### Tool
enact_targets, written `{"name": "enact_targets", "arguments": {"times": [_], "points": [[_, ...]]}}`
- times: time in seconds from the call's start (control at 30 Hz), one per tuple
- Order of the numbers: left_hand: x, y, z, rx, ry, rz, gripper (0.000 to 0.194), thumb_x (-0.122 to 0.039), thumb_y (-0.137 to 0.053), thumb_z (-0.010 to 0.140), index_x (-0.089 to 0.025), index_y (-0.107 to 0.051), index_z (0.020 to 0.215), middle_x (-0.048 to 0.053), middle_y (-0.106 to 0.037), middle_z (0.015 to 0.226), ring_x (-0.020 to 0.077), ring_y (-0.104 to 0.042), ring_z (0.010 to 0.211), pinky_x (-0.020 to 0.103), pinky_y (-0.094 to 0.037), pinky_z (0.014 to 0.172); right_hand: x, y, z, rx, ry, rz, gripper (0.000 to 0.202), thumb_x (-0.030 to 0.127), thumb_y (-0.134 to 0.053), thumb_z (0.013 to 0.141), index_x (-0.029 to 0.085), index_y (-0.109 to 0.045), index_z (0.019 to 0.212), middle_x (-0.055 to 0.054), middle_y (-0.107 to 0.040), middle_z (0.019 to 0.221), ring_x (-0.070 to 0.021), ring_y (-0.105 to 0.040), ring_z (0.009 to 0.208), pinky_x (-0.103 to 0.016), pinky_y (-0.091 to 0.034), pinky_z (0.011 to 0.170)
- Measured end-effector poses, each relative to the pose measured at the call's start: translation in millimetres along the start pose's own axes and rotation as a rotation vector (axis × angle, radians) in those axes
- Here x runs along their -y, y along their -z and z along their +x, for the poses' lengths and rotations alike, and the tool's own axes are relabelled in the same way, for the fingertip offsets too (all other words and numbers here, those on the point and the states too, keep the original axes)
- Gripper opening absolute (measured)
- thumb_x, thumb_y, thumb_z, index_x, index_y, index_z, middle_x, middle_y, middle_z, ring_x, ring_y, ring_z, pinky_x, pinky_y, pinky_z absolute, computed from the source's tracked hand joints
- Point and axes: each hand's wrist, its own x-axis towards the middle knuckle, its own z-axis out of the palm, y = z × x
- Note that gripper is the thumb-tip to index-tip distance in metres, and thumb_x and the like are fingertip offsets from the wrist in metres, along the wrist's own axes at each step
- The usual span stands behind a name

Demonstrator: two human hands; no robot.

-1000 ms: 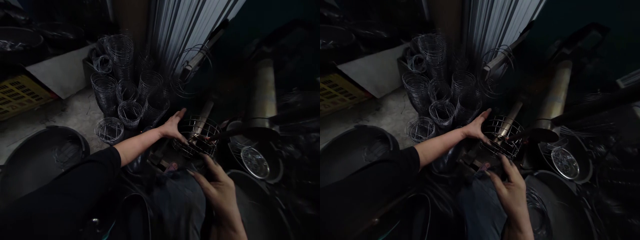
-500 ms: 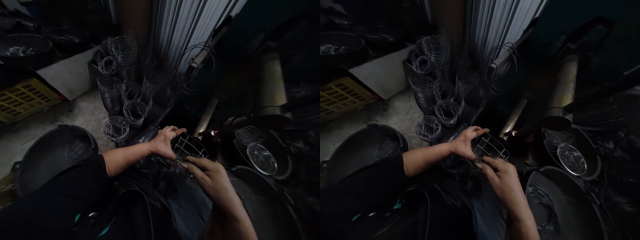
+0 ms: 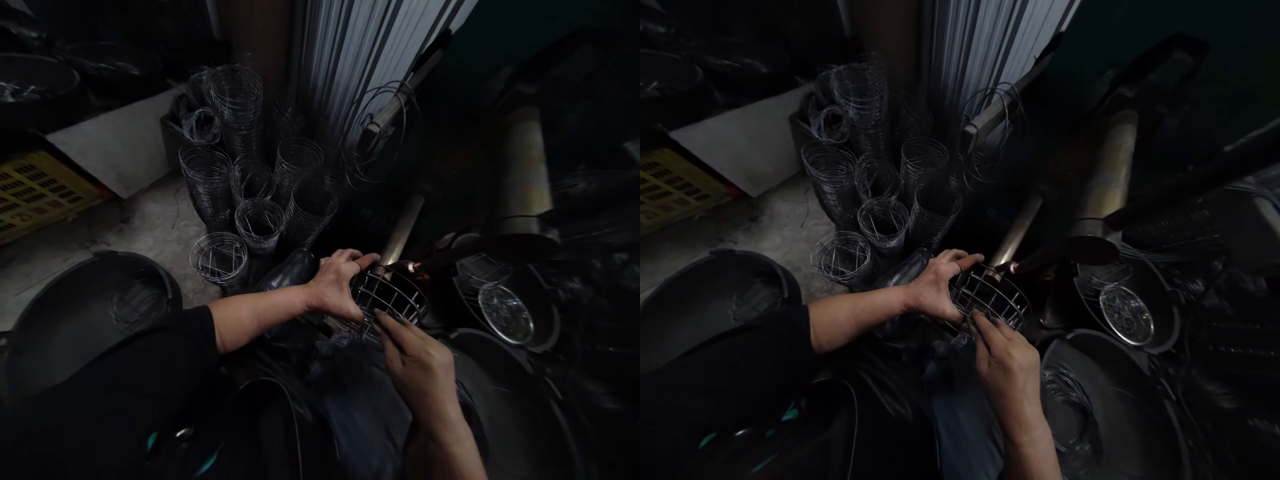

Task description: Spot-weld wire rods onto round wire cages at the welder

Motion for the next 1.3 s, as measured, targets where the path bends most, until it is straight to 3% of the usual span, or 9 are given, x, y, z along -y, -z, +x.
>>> {"name": "enact_targets", "arguments": {"times": [0.13, 0.33, 0.53, 0.77, 0.83, 1.0, 1.07, 1.17, 1.3], "points": [[-4, 0.6, 16, -0.025, 0.014, -0.012, 0.102, -0.044, -0.083, 0.044, -0.023, -0.048, 0.138, 0.011, -0.053, 0.129, 0.0319, -0.049, 0.121, 0.052, -0.043, 0.103, -15, -1, 9, -0.036, -0.011, 0.007, 0.027, 0.019, -0.05, 0.093, 0.014, -0.076, 0.097, -0.007, -0.075, 0.088, -0.0151, -0.071, 0.07, -0.021, -0.053, 0.066], [-4, -1.9, 37, -0.036, 0.051, -0.039, 0.101, -0.04, -0.083, 0.043, -0.024, -0.049, 0.137, 0.009, -0.052, 0.128, 0.0309, -0.049, 0.121, 0.052, -0.043, 0.102, -35, -3, 23, -0.065, -0.028, 0.009, 0.028, 0.031, -0.052, 0.094, 0.018, -0.077, 0.096, -0.006, -0.075, 0.087, -0.017, -0.071, 0.073, -0.024, -0.053, 0.063], [-1, -3.4, 41, -0.016, 0.05, -0.055, 0.1, -0.039, -0.085, 0.042, -0.025, -0.051, 0.135, 0.008, -0.054, 0.126, 0.0307, -0.05, 0.12, 0.05, -0.043, 0.103, -40, -8, 22, -0.06, -0.077, 0.056, 0.028, 0.033, -0.053, 0.093, 0.02, -0.077, 0.096, -0.006, -0.075, 0.088, -0.0177, -0.071, 0.076, -0.025, -0.054, 0.066], [-1, -4.2, 62, -0.038, 0.088, 0.004, 0.099, -0.044, -0.084, 0.046, -0.026, -0.05, 0.137, 0.009, -0.054, 0.127, 0.0319, -0.049, 0.122, 0.051, -0.043, 0.102, -51, -11, 38, -0.058, -0.191, 0.108, 0.027, 0.035, -0.055, 0.091, 0.02, -0.077, 0.097, -0.006, -0.075, 0.09, -0.0185, -0.071, 0.078, -0.026, -0.053, 0.068], [-1, -4.7, 66, -0.032, 0.093, 0.007, 0.098, -0.044, -0.085, 0.045, -0.026, -0.051, 0.136, 0.009, -0.055, 0.127, 0.0323, -0.05, 0.12, 0.05, -0.044, 0.101, -50, -9, 38, -0.078, -0.268, 0.18, 0.027, 0.037, -0.057, 0.089, 0.02, -0.077, 0.099, -0.007, -0.075, 0.092, -0.0194, -0.071, 0.08, -0.027, -0.054, 0.071], [-3, -4.5, 75, -0.02, 0.14, 0.008, 0.099, -0.035, -0.083, 0.044, -0.028, -0.05, 0.137, 0.008, -0.052, 0.131, 0.0329, -0.049, 0.123, 0.052, -0.044, 0.102, -33, 4, 22, -0.313, -0.594, 0.419, 0.032, 0.038, -0.067, 0.084, 0.019, -0.074, 0.109, -0.008, -0.074, 0.102, -0.0228, -0.069, 0.093, -0.034, -0.054, 0.085], [-5, -2.6, 82, -0.016, 0.172, 0.008, 0.1, -0.036, -0.083, 0.044, -0.027, -0.049, 0.138, 0.009, -0.052, 0.133, 0.0343, -0.047, 0.125, 0.056, -0.042, 0.103, -26, 8, 14, -0.264, -0.642, 0.545, 0.037, 0.038, -0.07, 0.082, 0.019, -0.071, 0.114, -0.009, -0.072, 0.109, -0.0238, -0.068, 0.099, -0.037, -0.054, 0.09], [-2, 1.0, 87, 0.011, 0.155, 0.011, 0.107, -0.039, -0.083, 0.046, -0.024, -0.042, 0.143, 0.014, -0.045, 0.142, 0.0377, -0.042, 0.132, 0.06, -0.037, 0.106, -20, 6, 0, -0.032, -0.572, 0.558, 0.054, 0.042, -0.073, 0.077, 0.02, -0.065, 0.125, -0.009, -0.07, 0.113, -0.0244, -0.068, 0.098, -0.037, -0.056, 0.086], [28, -4.2, 74, 0.027, 0.103, -0.11, 0.144, -0.047, -0.09, 0.034, -0.018, -0.014, 0.153, 0.02, -0.013, 0.161, 0.04, -0.015, 0.147, 0.061, -0.021, 0.116, -15, -6, -20, 0.128, -0.36, 0.328, 0.052, 0.043, -0.062, 0.085, 0.016, -0.062, 0.129, -0.013, -0.068, 0.117, -0.0263, -0.067, 0.104, -0.035, -0.058, 0.081]]}}
